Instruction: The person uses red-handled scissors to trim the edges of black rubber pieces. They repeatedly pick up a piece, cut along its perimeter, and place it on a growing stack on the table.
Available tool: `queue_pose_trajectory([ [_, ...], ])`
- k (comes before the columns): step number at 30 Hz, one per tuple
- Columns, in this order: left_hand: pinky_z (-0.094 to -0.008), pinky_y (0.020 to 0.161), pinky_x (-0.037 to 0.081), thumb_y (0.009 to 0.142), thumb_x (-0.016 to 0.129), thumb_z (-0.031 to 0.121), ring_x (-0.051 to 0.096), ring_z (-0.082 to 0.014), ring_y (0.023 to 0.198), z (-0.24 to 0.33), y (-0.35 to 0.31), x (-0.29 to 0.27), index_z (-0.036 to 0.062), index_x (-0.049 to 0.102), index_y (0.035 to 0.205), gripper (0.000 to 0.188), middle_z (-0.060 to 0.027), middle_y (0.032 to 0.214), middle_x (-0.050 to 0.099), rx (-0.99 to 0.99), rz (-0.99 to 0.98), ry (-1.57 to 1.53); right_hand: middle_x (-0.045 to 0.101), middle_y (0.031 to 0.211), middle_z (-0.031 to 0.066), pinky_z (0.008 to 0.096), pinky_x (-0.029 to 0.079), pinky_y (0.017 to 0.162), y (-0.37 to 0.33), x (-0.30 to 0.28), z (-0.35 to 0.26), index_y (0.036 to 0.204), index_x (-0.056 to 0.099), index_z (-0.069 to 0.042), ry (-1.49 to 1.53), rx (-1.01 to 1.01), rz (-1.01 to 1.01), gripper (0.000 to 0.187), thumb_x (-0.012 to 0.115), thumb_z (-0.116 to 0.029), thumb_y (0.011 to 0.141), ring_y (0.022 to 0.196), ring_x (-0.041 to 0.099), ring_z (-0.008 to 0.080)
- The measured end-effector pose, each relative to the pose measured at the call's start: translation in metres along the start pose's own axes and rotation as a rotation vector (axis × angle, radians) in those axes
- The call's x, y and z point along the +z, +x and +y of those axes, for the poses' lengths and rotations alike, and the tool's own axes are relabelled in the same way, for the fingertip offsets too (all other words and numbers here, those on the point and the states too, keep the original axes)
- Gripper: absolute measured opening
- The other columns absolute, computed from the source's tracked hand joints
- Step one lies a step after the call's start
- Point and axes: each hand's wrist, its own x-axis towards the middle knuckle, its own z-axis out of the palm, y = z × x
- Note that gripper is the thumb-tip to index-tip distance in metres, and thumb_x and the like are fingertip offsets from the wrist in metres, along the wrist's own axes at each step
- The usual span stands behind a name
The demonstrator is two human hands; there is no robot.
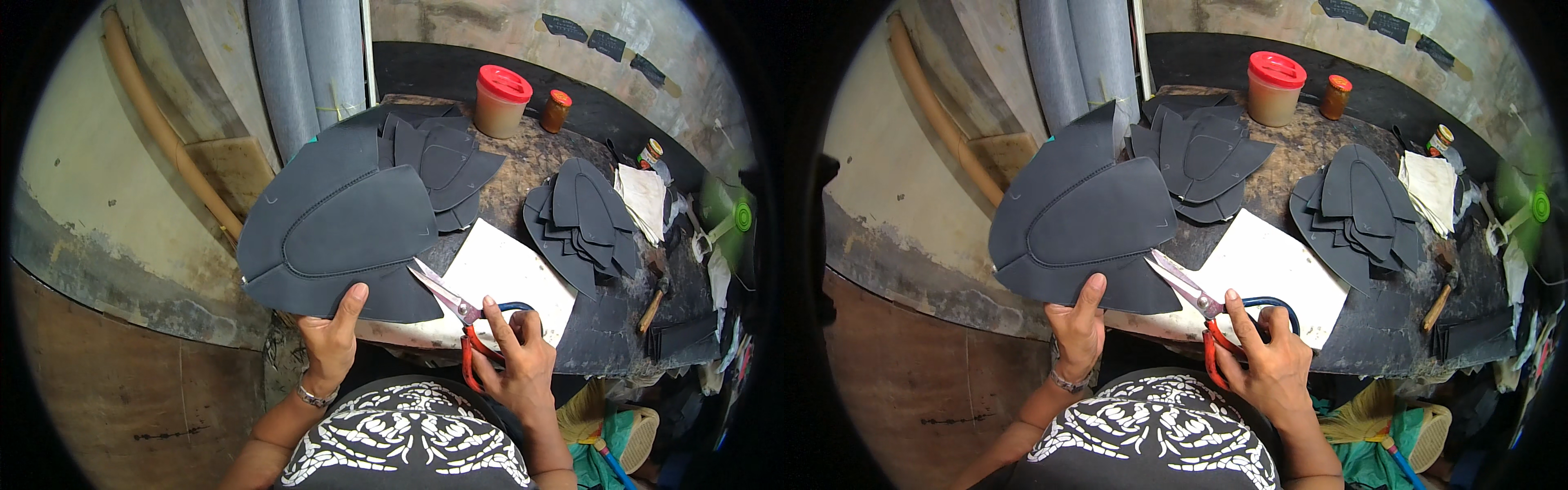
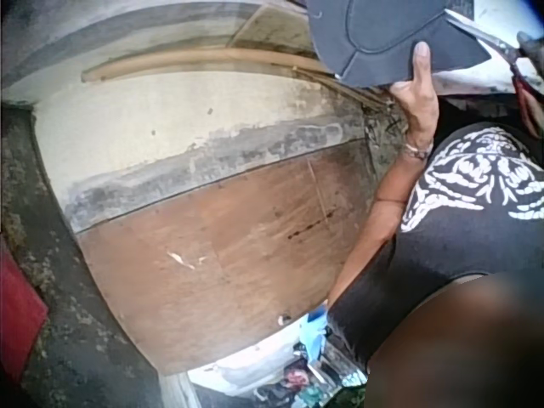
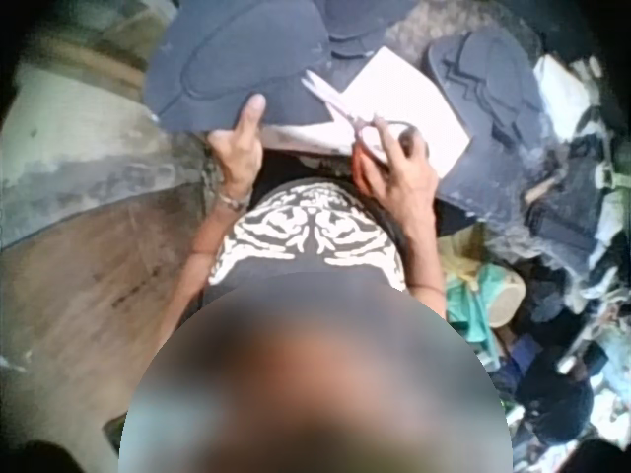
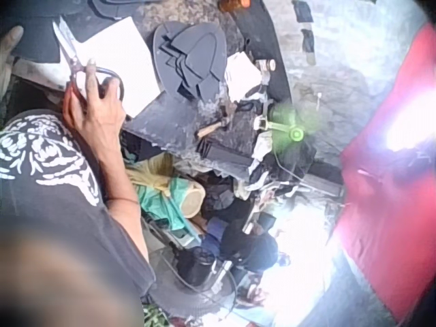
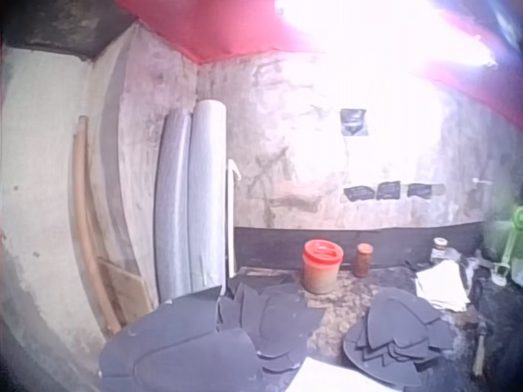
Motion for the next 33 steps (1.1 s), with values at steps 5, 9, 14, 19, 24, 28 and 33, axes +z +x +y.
queue_pose_trajectory([
  [5,-0.0301,0.096,0.042,0.086,0.062,-0.003,0.055,-0.0153,0.106,0.000,0.000,-0.001,-0.0031,0.056,0.117,0.032,-0.0088,0.117,0.058,-0.025,0.003,-0.014,0.051,0.089,0.0121,0.0315,0.047,0.049,0.001,0.001,0.000,0.132,0.055,-0.018,-0.021,-0.022,0.024,0.071,0.079,-0.024,0.065,0.066,0.057,0.0215],
  [9,-0.0297,0.095,0.042,0.086,0.062,-0.002,0.055,-0.0151,0.105,0.001,0.000,0.002,-0.0029,0.055,0.118,0.033,-0.0086,0.117,0.058,-0.030,0.005,-0.026,0.051,0.090,0.0123,0.0324,0.047,0.052,0.000,-0.001,0.000,0.132,0.055,-0.017,-0.010,-0.013,0.016,0.072,0.079,-0.022,0.064,0.067,0.057,0.0224],
  [14,-0.0289,0.093,0.043,0.086,0.063,0.000,0.056,-0.0143,0.101,0.004,-0.001,0.005,-0.0029,0.056,0.116,0.031,-0.0079,0.113,0.059,-0.043,0.016,-0.022,0.051,0.092,0.0128,0.0343,0.049,0.058,0.000,-0.001,-0.001,0.132,0.054,-0.015,0.007,0.014,-0.006,0.073,0.078,-0.018,0.063,0.070,0.058,0.0244],
  [19,-0.0293,0.095,0.042,0.086,0.062,-0.003,0.055,-0.0145,0.104,0.004,-0.002,0.001,-0.0021,0.053,0.120,0.035,-0.0079,0.117,0.058,-0.039,-0.026,0.000,0.051,0.093,0.0134,0.0346,0.049,0.058,0.001,0.000,0.000,0.132,0.054,-0.015,-0.015,-0.001,0.000,0.073,0.078,-0.019,0.063,0.071,0.059,0.0249],
  [24,-0.0295,0.094,0.042,0.085,0.063,-0.003,0.054,-0.0150,0.105,0.007,0.000,0.001,-0.0024,0.053,0.120,0.037,-0.0083,0.117,0.057,-0.008,-0.026,0.018,0.052,0.093,0.0129,0.0344,0.048,0.057,0.003,0.002,0.003,0.133,0.054,-0.016,-0.013,-0.039,0.021,0.074,0.077,-0.019,0.063,0.070,0.059,0.0245],
  [28,-0.0285,0.086,0.045,0.085,0.068,0.006,0.058,-0.0146,0.093,0.013,-0.004,0.009,-0.0043,0.059,0.108,0.027,-0.0082,0.105,0.062,-0.027,0.010,0.043,0.053,0.086,0.0098,0.0325,0.046,0.052,0.006,0.002,0.004,0.131,0.055,-0.014,-0.001,-0.080,0.036,0.071,0.078,-0.022,0.064,0.064,0.057,0.0213],
  [33,-0.0285,0.085,0.045,0.086,0.067,0.007,0.058,-0.0146,0.092,0.008,-0.007,0.010,-0.0046,0.061,0.106,0.025,-0.0082,0.103,0.063,-0.034,0.040,-0.005,0.050,0.077,0.0057,0.0315,0.043,0.046,0.004,-0.001,0.005,0.130,0.056,-0.012,0.020,-0.057,-0.023,0.068,0.078,-0.021,0.066,0.055,0.052,0.0177],
])
